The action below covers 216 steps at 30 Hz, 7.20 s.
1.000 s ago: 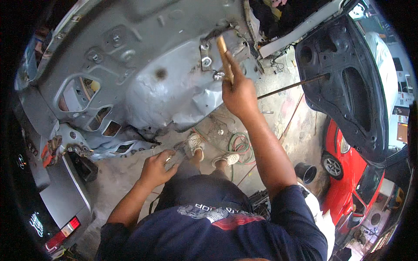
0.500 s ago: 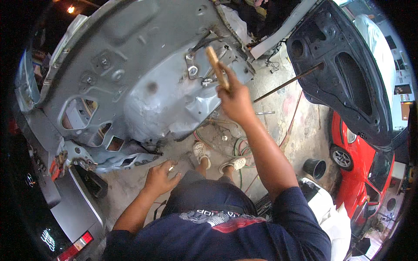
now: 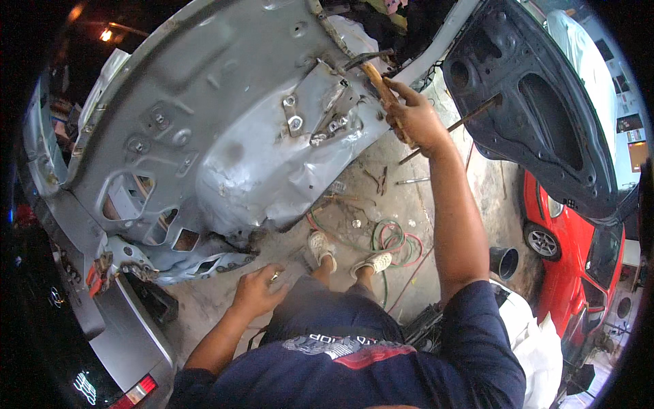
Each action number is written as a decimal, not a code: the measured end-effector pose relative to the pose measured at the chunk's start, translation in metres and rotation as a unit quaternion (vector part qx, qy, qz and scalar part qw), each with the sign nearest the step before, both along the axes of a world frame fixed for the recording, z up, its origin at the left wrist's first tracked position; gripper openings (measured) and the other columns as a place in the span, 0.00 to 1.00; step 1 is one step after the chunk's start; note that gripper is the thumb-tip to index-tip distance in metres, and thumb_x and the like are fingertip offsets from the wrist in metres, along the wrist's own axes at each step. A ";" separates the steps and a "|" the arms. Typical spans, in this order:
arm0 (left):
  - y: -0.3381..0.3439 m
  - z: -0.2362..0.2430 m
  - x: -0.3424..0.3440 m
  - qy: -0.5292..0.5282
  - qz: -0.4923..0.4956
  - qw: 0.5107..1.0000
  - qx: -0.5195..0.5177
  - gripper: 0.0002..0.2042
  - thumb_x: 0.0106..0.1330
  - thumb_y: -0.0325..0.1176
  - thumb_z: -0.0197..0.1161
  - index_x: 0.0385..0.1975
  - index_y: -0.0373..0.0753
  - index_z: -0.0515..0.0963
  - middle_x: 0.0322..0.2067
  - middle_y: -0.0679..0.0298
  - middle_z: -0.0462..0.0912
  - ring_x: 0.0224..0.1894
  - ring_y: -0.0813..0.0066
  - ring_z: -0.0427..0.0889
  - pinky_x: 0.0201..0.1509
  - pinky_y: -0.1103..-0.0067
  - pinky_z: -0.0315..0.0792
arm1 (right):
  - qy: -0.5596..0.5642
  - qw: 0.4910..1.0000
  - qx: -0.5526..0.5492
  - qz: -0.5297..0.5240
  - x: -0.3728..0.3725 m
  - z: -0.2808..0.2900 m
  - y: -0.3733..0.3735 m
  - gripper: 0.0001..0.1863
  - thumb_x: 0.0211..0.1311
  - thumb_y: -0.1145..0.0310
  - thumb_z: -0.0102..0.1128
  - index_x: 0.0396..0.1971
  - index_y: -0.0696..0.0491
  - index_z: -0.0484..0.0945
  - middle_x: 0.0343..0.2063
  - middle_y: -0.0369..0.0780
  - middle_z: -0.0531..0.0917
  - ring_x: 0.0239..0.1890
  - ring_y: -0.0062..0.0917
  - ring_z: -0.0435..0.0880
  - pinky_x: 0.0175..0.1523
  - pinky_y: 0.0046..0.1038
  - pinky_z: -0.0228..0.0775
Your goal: The person welds a section of a car's inner door frame using a welding torch. They then use a hammer and a metal rod to shape and align the metal. Finally, they use a screwdriver to adjust components within the door frame.
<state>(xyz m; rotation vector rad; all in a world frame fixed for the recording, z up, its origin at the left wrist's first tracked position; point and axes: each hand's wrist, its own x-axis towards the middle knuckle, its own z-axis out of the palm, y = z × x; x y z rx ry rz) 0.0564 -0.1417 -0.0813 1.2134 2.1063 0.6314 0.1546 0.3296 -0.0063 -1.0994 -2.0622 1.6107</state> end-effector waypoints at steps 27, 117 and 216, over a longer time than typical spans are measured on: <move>0.032 0.084 -0.036 0.037 0.029 0.984 0.171 0.23 0.54 0.32 0.76 0.51 0.39 0.81 0.39 0.55 0.88 0.38 0.59 0.88 0.43 0.69 0.81 | 0.048 0.997 0.047 -0.044 0.046 0.016 0.062 0.29 0.69 0.66 0.63 0.70 0.44 0.72 0.25 0.35 0.81 0.20 0.17 0.75 0.23 0.23 0.66; 0.316 0.141 0.067 0.266 -0.008 0.904 -0.334 0.42 0.61 0.43 0.69 0.76 0.44 0.59 0.19 0.55 0.82 0.22 0.50 0.83 0.35 0.59 0.79 | 0.160 0.931 -0.176 0.277 0.004 -0.085 0.143 0.33 0.76 0.67 0.50 0.79 0.44 0.57 0.26 0.39 0.78 0.21 0.22 0.76 0.26 0.28 0.73; 0.231 0.082 0.096 0.114 0.128 0.920 -0.351 0.27 0.61 0.45 0.69 0.60 0.44 0.77 0.34 0.51 0.89 0.37 0.47 0.87 0.46 0.56 0.80 | 0.146 0.981 -0.117 0.045 0.085 -0.086 0.167 0.19 0.76 0.63 0.54 0.59 0.57 0.67 0.28 0.35 0.75 0.21 0.15 0.72 0.24 0.19 0.64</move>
